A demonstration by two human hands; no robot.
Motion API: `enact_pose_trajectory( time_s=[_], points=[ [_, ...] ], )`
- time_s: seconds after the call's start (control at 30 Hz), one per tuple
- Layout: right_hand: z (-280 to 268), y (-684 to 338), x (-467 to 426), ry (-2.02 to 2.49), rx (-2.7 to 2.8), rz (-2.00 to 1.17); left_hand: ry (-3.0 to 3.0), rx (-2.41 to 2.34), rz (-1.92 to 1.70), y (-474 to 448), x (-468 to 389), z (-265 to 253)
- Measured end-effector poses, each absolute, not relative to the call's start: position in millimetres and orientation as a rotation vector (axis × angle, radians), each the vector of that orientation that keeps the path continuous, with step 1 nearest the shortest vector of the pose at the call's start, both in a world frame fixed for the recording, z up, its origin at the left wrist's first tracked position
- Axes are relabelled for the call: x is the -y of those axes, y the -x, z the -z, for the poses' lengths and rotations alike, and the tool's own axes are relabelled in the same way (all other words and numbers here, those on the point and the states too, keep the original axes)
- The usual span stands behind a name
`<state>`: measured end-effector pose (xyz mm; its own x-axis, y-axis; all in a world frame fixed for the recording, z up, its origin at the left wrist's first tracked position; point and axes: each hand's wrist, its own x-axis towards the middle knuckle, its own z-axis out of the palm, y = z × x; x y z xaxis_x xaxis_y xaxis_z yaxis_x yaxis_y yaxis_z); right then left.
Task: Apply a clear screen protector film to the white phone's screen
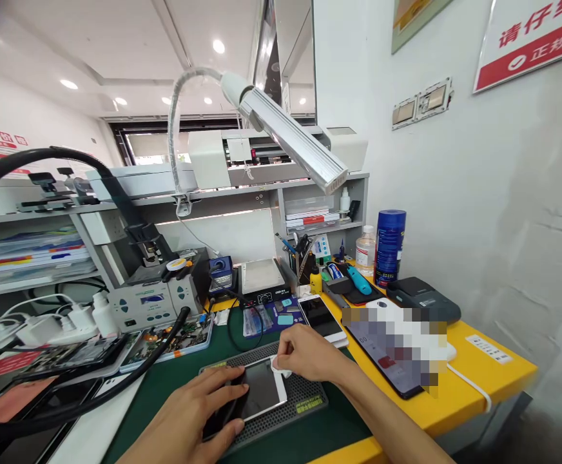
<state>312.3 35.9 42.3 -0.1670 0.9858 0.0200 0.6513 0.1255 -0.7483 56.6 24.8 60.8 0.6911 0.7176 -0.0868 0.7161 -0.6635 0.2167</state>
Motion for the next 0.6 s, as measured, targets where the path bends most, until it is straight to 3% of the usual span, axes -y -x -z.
enact_pose_trajectory(
  time_s=[0.47,0.6],
  points=[
    [-46.9,-315.5,10.4,1.586,1.981,-0.917,-2.711,-1.087,-0.234,-48.1,-27.1,-44.7],
    [-48.6,-308.3,22.6,1.660,2.032,-0.712,-2.722,-1.056,-0.292,-45.9,-26.6,-43.6]
  ],
)
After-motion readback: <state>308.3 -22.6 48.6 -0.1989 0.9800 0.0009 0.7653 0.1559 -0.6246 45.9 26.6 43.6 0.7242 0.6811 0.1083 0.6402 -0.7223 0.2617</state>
